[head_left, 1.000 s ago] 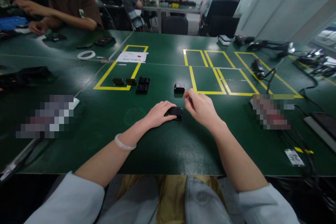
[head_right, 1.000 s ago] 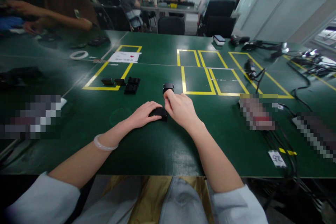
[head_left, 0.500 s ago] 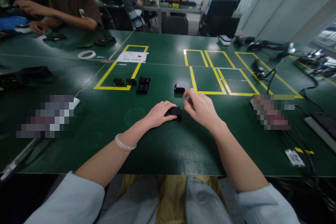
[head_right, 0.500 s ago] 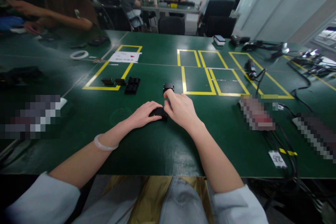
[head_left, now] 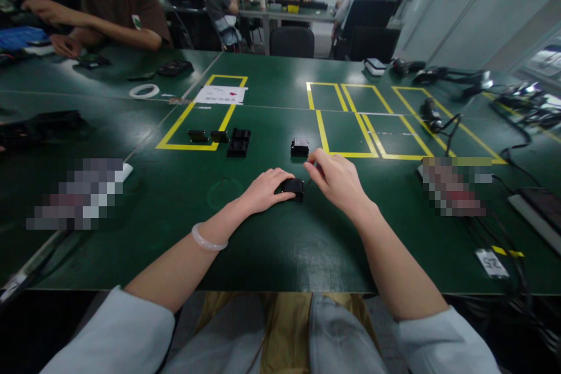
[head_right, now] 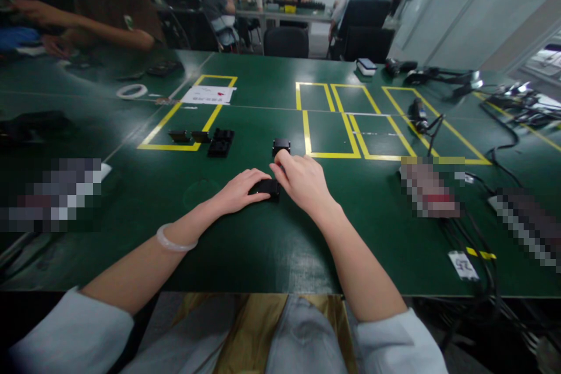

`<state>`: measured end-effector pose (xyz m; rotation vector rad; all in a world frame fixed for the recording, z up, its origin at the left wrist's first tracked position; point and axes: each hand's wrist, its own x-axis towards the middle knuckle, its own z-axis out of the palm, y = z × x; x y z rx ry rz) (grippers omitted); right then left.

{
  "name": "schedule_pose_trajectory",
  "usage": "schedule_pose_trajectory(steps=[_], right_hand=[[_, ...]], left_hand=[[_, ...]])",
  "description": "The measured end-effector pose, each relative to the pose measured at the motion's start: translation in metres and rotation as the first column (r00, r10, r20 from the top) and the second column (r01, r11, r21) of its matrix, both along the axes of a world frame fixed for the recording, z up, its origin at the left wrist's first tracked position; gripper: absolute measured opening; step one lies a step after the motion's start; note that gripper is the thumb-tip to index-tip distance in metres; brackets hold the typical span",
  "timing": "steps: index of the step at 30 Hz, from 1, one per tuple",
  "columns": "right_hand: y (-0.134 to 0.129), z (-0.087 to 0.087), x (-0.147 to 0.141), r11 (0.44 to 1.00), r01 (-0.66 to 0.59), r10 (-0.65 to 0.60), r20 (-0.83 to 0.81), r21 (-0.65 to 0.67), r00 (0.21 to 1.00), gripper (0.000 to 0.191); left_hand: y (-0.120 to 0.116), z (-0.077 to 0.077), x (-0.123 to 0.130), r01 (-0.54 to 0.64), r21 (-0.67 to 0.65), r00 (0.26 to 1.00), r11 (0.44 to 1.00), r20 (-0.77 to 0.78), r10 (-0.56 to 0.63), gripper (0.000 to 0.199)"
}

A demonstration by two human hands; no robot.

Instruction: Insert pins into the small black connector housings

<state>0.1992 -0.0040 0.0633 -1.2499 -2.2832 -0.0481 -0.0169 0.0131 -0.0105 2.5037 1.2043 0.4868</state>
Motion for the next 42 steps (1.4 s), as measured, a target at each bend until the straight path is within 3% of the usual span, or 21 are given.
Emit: schedule_pose_trajectory(steps=[7,13,42], right_hand=[[-0.0011,0.0011,0.0000,1.000,-0.017,0.018,-0.024,0.008,1.000,0.016],[-0.0004,0.0016,-0.0008,0.999,0.045,-0.045,0.051,0.005,0.998,0.023],[-0.0017,0.0008,-0.0009,1.000,-0.017,0.017,-0.020,-0.009,1.000,0.016]], left_hand=[[-0.0007,0.0018,0.0005,-0.011,-0.018,1.000,1.000,-0.001,0.011,0.039],[-0.0013,0.0031,0.0007,-0.012,-0.022,1.000,1.000,-0.003,0.012,0.039],[-0.0012,0.0028,0.0007,-0.007,-0.022,1.000,1.000,0.012,0.008,0.039]])
